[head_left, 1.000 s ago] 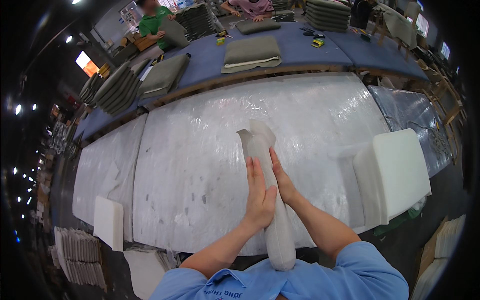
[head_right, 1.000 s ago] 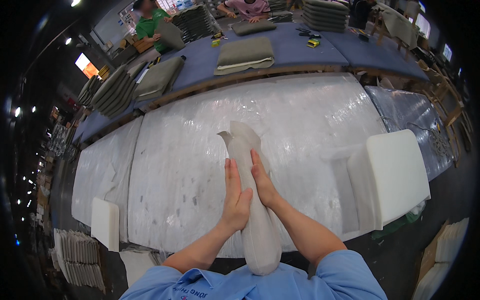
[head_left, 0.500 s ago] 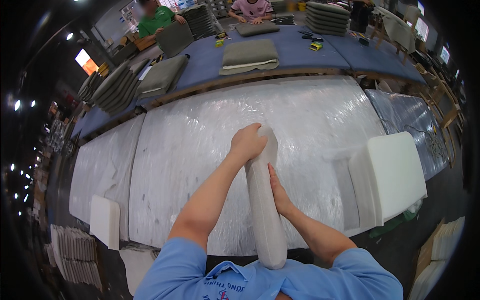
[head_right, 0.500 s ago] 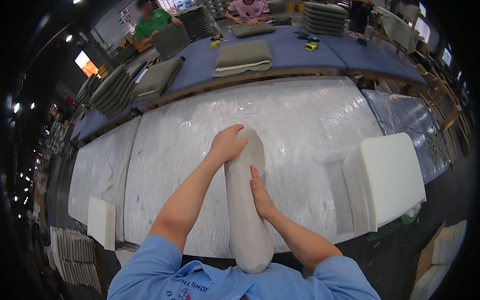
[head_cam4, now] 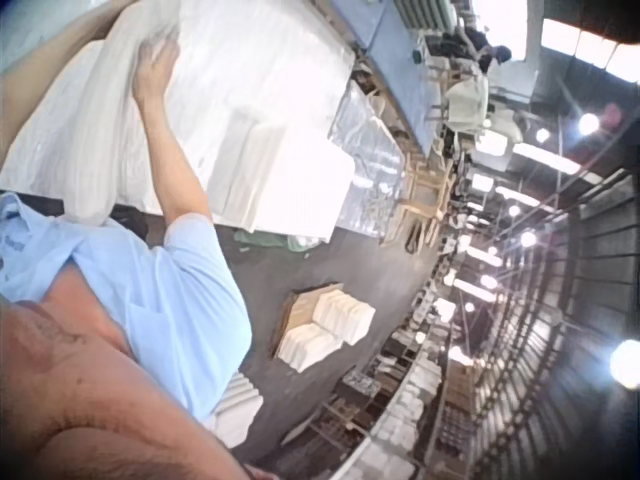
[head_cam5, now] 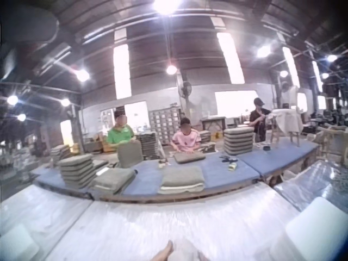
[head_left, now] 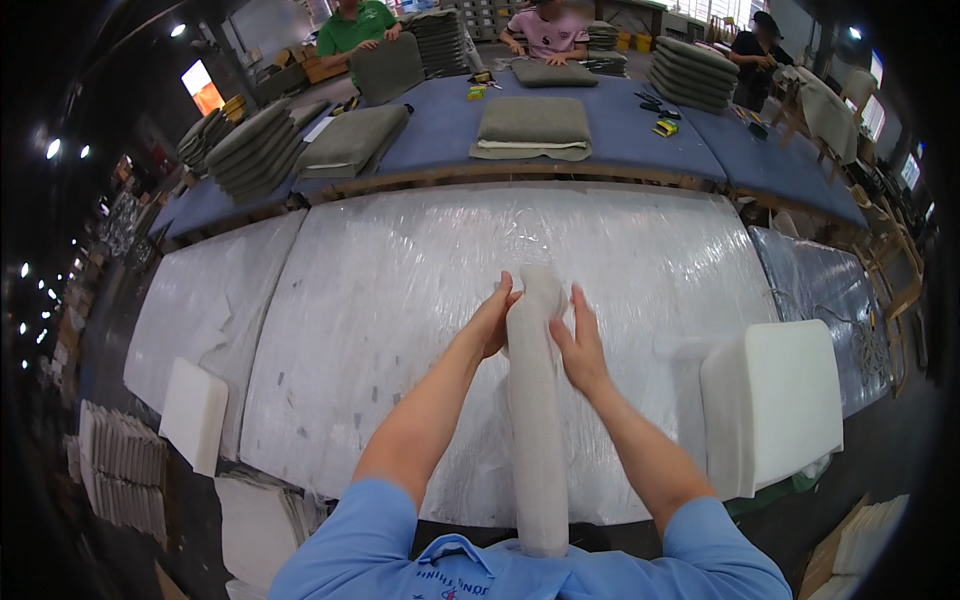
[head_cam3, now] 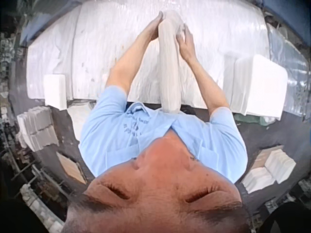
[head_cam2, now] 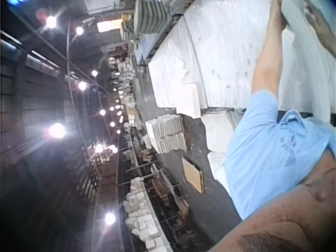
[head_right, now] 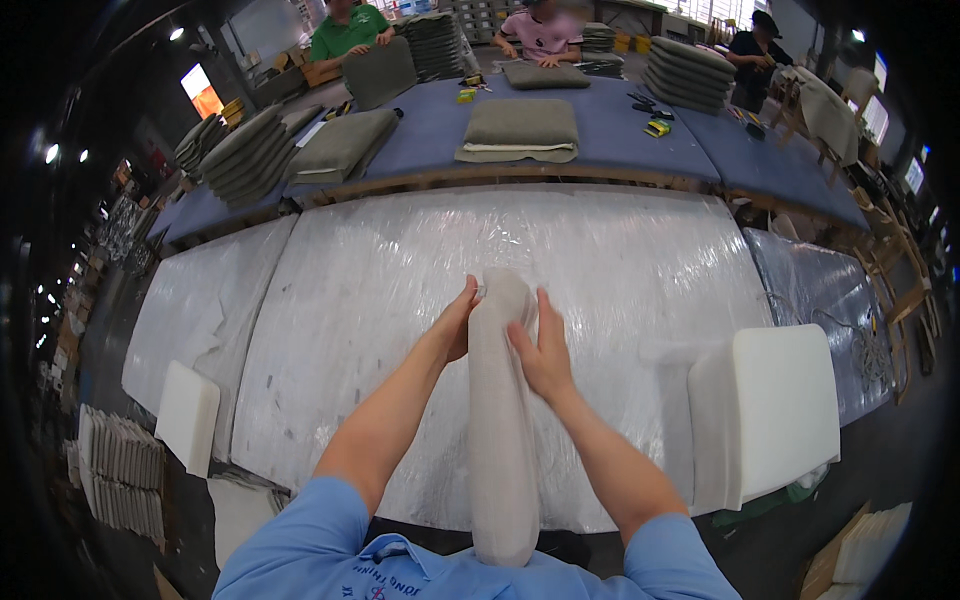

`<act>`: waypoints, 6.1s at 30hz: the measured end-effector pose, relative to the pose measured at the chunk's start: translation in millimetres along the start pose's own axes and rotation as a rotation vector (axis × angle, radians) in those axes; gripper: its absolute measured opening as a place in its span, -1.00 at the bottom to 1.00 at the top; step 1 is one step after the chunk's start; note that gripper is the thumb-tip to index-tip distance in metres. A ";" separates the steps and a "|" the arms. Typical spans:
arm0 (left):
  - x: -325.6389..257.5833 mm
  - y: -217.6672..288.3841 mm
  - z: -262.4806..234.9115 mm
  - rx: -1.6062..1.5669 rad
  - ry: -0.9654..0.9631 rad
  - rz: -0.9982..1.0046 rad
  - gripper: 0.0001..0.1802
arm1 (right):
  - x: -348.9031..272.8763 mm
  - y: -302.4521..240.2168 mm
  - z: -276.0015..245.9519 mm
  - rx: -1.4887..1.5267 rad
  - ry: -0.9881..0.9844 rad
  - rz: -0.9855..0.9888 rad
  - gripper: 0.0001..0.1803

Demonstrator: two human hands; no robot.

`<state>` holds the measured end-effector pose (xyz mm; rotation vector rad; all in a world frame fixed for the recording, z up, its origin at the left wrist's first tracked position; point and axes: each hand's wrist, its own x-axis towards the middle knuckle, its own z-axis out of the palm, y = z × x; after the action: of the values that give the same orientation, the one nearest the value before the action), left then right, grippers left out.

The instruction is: The person inserts a foam cushion into a fabric cover, smooths the cover, and places the finished cushion on a table. They then handle a white foam block and a thin white sheet, arranging them on the work surface.

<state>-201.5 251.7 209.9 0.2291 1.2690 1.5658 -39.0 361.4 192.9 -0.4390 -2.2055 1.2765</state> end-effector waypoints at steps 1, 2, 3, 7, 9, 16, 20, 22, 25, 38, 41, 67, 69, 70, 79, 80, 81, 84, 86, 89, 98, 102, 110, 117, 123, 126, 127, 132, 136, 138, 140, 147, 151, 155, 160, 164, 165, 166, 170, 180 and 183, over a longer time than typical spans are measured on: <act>-1.5 -1.4 3.2 -0.032 -0.060 -0.006 -0.05 | 27.5 -3.9 -3.5 -0.022 0.046 0.005 -0.16; -2.6 -1.8 4.8 0.001 -0.076 -0.005 -0.06 | 51.2 -9.0 -5.5 -0.042 0.089 0.012 -0.16; -5.2 -0.5 1.8 0.031 -0.079 0.001 -0.06 | 72.1 -19.3 -8.9 -0.013 -0.062 0.144 -0.22; -11.7 5.6 -25.2 0.048 -0.109 0.093 -0.07 | 111.5 -55.5 -4.3 0.007 -0.439 0.313 -0.40; -9.8 4.4 -33.9 0.114 -0.047 0.151 -0.15 | 115.9 -56.9 1.0 0.011 -0.440 0.234 -0.46; -8.1 -0.5 -23.4 0.048 -0.051 0.168 -0.38 | 109.0 -51.7 8.5 -0.009 -0.157 0.071 -0.57; -4.1 5.7 -22.7 0.198 -0.002 0.295 -0.29 | 109.3 -58.2 19.6 0.091 -0.040 0.057 -0.54; -3.3 7.1 -13.5 0.249 0.037 0.347 -0.19 | 110.7 -57.7 18.0 0.043 -0.024 0.112 -0.51; -3.4 -3.7 20.5 -0.007 0.143 0.337 -0.04 | 112.8 -61.3 17.8 -0.041 0.012 0.144 -0.49; -10.5 -1.4 21.0 0.157 0.189 0.320 0.04 | 140.6 -48.1 41.4 -0.333 0.145 -0.008 -0.70; -10.5 -2.2 11.9 0.164 0.196 0.314 0.04 | 142.9 -48.6 50.8 -0.318 0.137 -0.032 -0.71; 4.3 29.4 18.3 0.019 0.087 0.026 -0.42 | -110.1 -98.3 -80.1 0.381 -0.105 -0.292 -0.75; 13.3 31.0 23.8 0.041 0.089 0.015 -0.42 | -124.3 -131.0 -89.3 0.365 -0.367 -0.459 -0.62; 18.6 31.7 22.7 0.046 0.079 0.013 -0.42 | -127.8 -133.8 -87.2 0.329 -0.434 -0.519 -0.63; 42.0 31.2 46.5 0.123 -0.010 -0.024 -0.53 | -41.4 -83.9 -67.6 0.181 -0.524 -0.777 -0.74; 44.9 29.9 49.6 0.140 -0.019 -0.016 -0.54 | -25.9 -78.5 -66.6 0.151 -0.518 -0.771 -0.70; 47.9 28.6 48.5 0.125 -0.032 -0.027 -0.53 | -10.8 -72.1 -63.5 0.129 -0.516 -0.762 -0.66; 61.8 26.5 47.6 0.122 -0.049 -0.026 -0.52 | 23.9 -59.8 -56.8 0.105 -0.471 -0.722 -0.69; 68.8 29.2 33.6 0.192 0.001 0.054 -0.53 | 38.7 -57.3 -49.0 0.132 -0.419 -0.697 -0.73; 70.9 13.2 -1.6 0.953 0.298 0.591 -0.44 | 61.2 -54.4 -39.5 0.141 -0.302 -0.663 -0.69; -125.7 -174.3 -100.1 -0.152 -0.122 -0.574 -0.19 | 52.5 8.5 -98.7 -0.069 0.254 -0.480 -0.61; -154.2 -170.8 -81.2 -0.165 0.094 -0.406 -0.33 | 34.0 21.4 -107.9 0.194 0.403 -0.259 -0.49; -309.7 -72.9 -43.2 0.075 0.164 -0.283 -0.24 | -129.4 67.4 -112.6 1.007 0.430 0.546 -0.18; -358.9 -144.3 -9.0 0.197 0.373 -0.456 -0.17 | -261.6 34.4 -112.0 1.260 0.409 0.709 -0.22; -362.8 -184.6 -6.7 0.382 0.530 0.001 -0.37 | -263.1 -9.7 -133.2 1.047 0.286 0.549 -0.21; -351.1 -197.8 -29.1 0.455 0.619 0.185 -0.41 | -247.0 -17.3 -126.3 1.037 0.263 0.493 -0.22; -343.8 -188.1 -31.5 0.532 0.636 0.266 -0.43 | -234.3 -16.8 -123.9 1.055 0.248 0.461 -0.23; -295.7 -136.6 -47.2 0.394 0.667 0.377 -0.35 | -164.9 14.5 -106.3 0.877 0.177 0.281 -0.28; -265.6 -107.0 -65.3 0.240 0.683 0.355 -0.39 | -121.4 24.6 -95.8 0.836 0.092 0.213 -0.32; -258.2 -99.4 -71.9 0.208 0.691 0.334 -0.41 | -110.6 25.2 -93.9 0.839 0.069 0.220 -0.35; -251.9 -95.3 -75.9 0.215 0.698 0.326 -0.40 | -102.4 25.5 -91.4 0.853 0.060 0.251 -0.39; -232.9 -81.3 -96.5 0.228 0.580 0.298 -0.39 | -77.4 46.1 -83.3 0.763 0.044 0.284 -0.40; -232.2 -78.8 -97.7 0.178 0.601 0.263 -0.40 | -69.8 44.3 -72.2 0.811 0.158 0.421 -0.46; -258.5 -94.2 -99.5 0.105 0.536 0.199 -0.40 | -87.7 40.2 -69.9 0.680 0.290 0.519 -0.42; -295.8 -119.8 -80.9 -0.094 0.377 0.104 -0.44 | -134.3 47.9 -81.3 0.722 0.332 0.466 -0.45; -337.5 -137.0 -62.4 -0.122 0.365 -0.019 -0.50 | -191.9 34.6 -98.2 0.914 0.417 0.629 -0.58; -351.4 -142.7 -52.9 -0.064 0.378 -0.016 -0.51 | -209.0 26.0 -104.1 0.930 0.409 0.682 -0.60; -363.6 -145.9 -44.9 -0.005 0.390 -0.019 -0.51 | -222.8 12.7 -114.0 0.944 0.404 0.739 -0.62; -370.5 -135.1 -36.1 0.664 0.254 -0.244 -0.45 | -231.2 -22.8 -164.4 0.303 -0.408 0.652 -0.50; -225.8 -210.3 -81.8 1.324 -0.148 -0.438 -0.23 | -167.7 20.9 -36.8 -0.593 -1.459 0.355 0.02; -196.8 -244.7 -109.4 1.311 -0.082 -0.408 -0.22 | -166.4 59.3 -8.1 -0.592 -1.412 0.367 0.03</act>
<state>-48.8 0.3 54.7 0.7725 1.9525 0.1991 98.9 308.5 95.6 -0.1007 -3.8876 1.2113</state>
